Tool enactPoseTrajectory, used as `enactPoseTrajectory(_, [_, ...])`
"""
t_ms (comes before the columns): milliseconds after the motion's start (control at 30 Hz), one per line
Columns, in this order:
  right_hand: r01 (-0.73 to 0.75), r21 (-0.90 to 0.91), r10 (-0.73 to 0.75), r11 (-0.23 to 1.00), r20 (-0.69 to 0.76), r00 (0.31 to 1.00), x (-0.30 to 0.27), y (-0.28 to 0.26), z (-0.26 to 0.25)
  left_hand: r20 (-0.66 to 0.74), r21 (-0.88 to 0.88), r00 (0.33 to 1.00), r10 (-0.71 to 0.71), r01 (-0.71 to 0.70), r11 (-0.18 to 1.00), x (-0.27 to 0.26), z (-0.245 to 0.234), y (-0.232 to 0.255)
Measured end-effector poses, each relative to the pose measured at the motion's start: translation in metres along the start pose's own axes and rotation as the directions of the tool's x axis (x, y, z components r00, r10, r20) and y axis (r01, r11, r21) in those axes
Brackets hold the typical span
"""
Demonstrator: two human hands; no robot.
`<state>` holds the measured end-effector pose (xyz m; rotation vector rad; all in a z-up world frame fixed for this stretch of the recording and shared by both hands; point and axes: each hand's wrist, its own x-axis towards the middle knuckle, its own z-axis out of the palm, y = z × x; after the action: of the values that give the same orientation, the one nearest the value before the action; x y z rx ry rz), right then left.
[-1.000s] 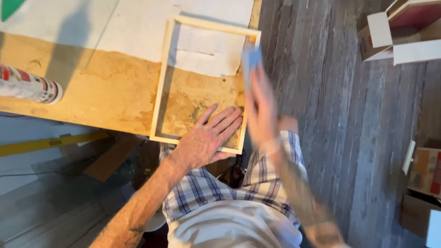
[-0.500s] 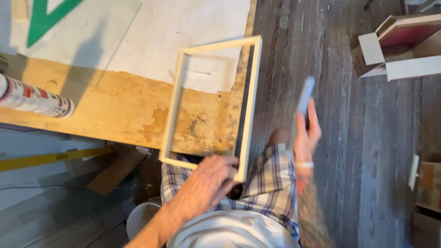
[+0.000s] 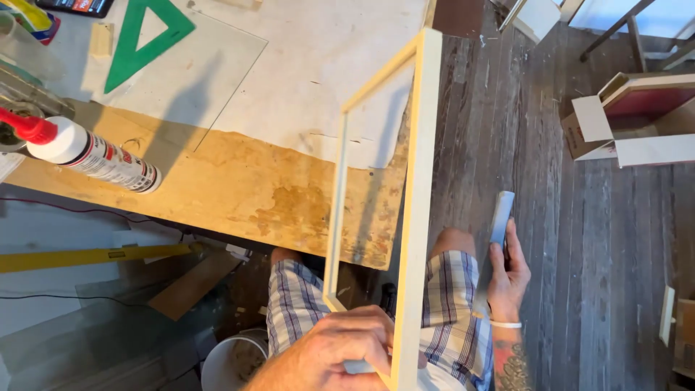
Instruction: Sanding the edges and corners of a small wooden frame using a sanding block to achieve a smooth finish.
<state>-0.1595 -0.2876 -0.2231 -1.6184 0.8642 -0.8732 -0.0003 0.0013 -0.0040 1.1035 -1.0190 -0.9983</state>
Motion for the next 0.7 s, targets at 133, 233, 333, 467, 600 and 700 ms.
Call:
enactPoseTrajectory(133, [0.015,0.012,-0.015,1.000,0.010,1.000,-0.003,-0.005,0.002,0.001,0.074,0.998,0.055,-0.055,0.996,0.005,-0.005,0.013])
enactPoseTrajectory(233, [-0.017,0.026,0.017,1.000,0.006,1.000,-0.007,-0.009,0.004,0.003,0.046,0.999,0.039,-0.039,0.998,0.001,-0.008,-0.001])
enactPoseTrajectory(333, [-0.007,0.035,0.006,0.999,0.008,1.000,-0.009,-0.010,0.002,0.004,0.138,0.989,0.147,-0.146,0.980,0.000,-0.013,-0.027])
enactPoseTrajectory(467, [-0.080,0.300,0.056,0.950,0.089,0.994,-0.017,-0.037,0.004,0.063,0.312,0.963,0.263,-0.269,0.911,0.007,-0.020,-0.030])
enactPoseTrajectory(600, [-0.247,0.370,0.226,0.896,0.099,0.969,-0.039,-0.077,0.030,0.088,0.407,0.962,0.258,-0.271,0.872,0.023,-0.022,-0.021])
enactPoseTrajectory(700, [-0.176,0.173,0.102,0.969,0.366,0.925,-0.040,-0.149,0.051,0.112,0.421,0.959,0.261,-0.284,0.861,0.033,-0.022,-0.021])
